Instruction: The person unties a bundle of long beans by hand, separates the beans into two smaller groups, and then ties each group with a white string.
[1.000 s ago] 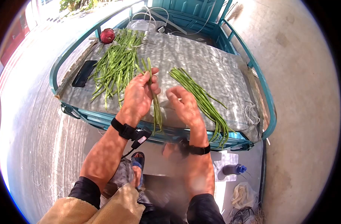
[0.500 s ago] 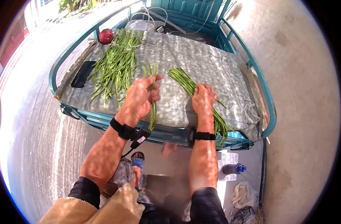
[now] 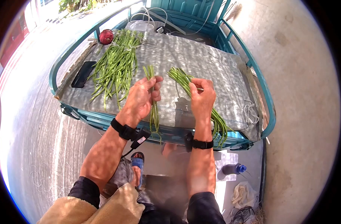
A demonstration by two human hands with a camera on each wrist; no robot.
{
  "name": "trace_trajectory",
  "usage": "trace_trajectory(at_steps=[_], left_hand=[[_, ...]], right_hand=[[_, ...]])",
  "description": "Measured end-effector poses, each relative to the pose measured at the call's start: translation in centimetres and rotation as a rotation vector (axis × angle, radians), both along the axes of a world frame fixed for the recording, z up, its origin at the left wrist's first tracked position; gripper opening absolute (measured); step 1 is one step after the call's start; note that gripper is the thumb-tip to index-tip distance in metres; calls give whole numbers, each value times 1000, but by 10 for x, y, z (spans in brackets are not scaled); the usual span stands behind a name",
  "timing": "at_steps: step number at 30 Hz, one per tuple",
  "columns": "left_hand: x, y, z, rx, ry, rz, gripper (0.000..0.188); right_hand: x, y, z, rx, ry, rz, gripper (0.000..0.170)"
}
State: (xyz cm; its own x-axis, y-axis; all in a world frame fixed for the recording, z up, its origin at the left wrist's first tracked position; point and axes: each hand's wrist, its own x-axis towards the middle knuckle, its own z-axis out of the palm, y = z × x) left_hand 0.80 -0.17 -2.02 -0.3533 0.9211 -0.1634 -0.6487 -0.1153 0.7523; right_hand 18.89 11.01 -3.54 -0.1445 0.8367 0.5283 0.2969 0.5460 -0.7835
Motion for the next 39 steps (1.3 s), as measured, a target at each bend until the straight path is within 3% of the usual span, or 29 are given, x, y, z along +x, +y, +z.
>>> trace_trajectory(at_steps=[6,10,11,17,20,39], left_hand=[[2,0,-10,-13,14,-17,22],[7,2,-11,-61,-7,-53,25],[7,4,-15,-46,-11,-50,26],[2,7,-18,66,-117,19,28],[2,5,-11,69,-139,54,27],[2,-1,0,225,-85,5,27]], right_hand=[[-17,-31,10,-30,223,246,18],[-22,-43,15,-84,189,423,17],[-22,-45,16,-211,266,548,15],[-17,-51,25,-219,27,636,10],[-15,-48,18,-186,-102,583,11],[-6,-46,23,-265,-331,644,15]])
